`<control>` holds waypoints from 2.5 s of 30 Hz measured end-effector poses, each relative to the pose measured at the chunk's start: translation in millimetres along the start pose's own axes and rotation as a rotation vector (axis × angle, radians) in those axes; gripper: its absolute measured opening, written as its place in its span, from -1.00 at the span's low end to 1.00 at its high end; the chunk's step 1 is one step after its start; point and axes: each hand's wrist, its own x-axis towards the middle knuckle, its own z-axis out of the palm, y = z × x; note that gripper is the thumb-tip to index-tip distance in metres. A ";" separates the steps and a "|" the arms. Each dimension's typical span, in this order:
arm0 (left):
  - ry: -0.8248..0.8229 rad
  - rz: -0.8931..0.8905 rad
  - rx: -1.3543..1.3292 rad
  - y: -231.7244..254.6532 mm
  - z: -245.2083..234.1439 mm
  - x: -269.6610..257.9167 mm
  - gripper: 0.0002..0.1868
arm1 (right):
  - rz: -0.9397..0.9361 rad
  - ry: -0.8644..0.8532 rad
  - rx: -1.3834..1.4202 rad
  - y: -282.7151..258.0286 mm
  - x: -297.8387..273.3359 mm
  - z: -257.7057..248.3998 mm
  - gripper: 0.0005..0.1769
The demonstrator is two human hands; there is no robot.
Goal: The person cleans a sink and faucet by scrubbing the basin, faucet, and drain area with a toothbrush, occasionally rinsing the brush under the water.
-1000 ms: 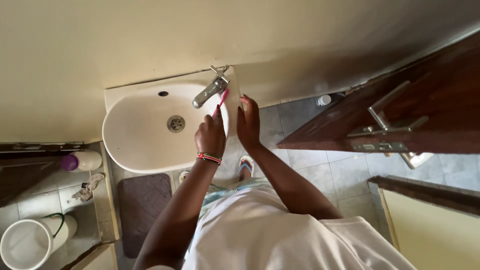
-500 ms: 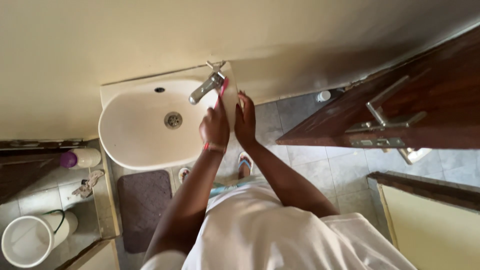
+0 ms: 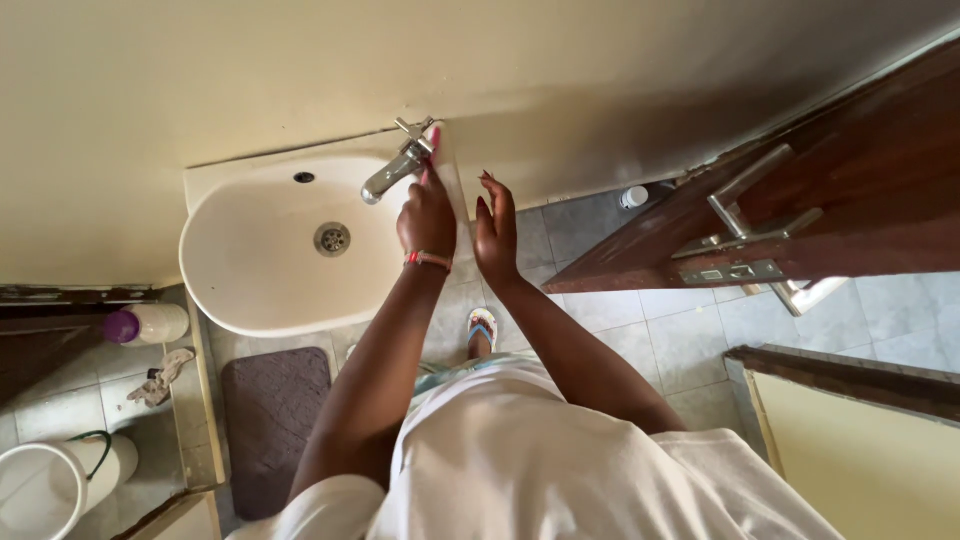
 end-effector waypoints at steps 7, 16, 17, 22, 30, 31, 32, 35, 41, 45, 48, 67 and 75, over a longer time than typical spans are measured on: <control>-0.144 -0.009 -0.076 -7.1 -22.9 -25.4 -0.30 | -0.002 0.010 -0.026 15.3 -9.7 -7.6 -0.68; -0.051 0.060 -0.046 0.7 1.4 16.8 -0.31 | 0.087 0.002 0.074 18.9 -13.0 2.4 -0.69; -0.013 0.086 -0.024 1.0 2.3 19.1 -0.31 | 0.111 0.007 0.083 19.0 -12.8 4.9 -0.70; -0.200 0.050 -0.092 -5.8 -33.0 -26.0 -0.23 | 0.063 -0.018 0.065 22.7 -11.0 9.6 -0.67; -0.186 0.099 -0.088 -15.0 -29.7 -8.7 -0.31 | 0.073 -0.005 0.166 28.5 -17.0 22.8 -0.65; -0.150 0.118 -0.078 -13.2 -23.5 9.6 -0.34 | 0.075 0.002 0.165 27.7 -20.1 22.5 -0.65; -0.106 0.141 -0.070 -13.3 -20.1 21.7 -0.36 | 0.068 0.011 0.165 27.4 -18.0 22.4 -0.64; -0.201 0.137 -0.089 -19.7 -22.1 10.1 -0.29 | 0.058 0.041 0.146 24.7 -13.5 28.2 -0.65; -0.280 0.253 -0.141 -51.0 -44.8 -58.4 -0.26 | 0.113 0.030 0.185 27.1 -9.8 30.6 -0.63; -0.220 0.209 -0.136 -51.9 -33.4 -0.5 -0.24 | 0.100 0.055 0.292 32.7 -16.1 32.6 -0.64; -0.261 0.222 -0.135 -48.5 -32.6 8.2 -0.25 | 0.097 0.033 0.337 32.8 -15.3 30.2 -0.61; -0.166 0.106 -0.416 -65.7 -56.9 -109.8 -0.44 | 0.062 -0.138 0.363 40.8 -7.0 10.9 -0.43; -0.273 -0.156 -0.287 -16.5 -63.4 -87.1 -0.32 | 0.143 -0.131 0.299 34.3 -8.7 16.3 -0.44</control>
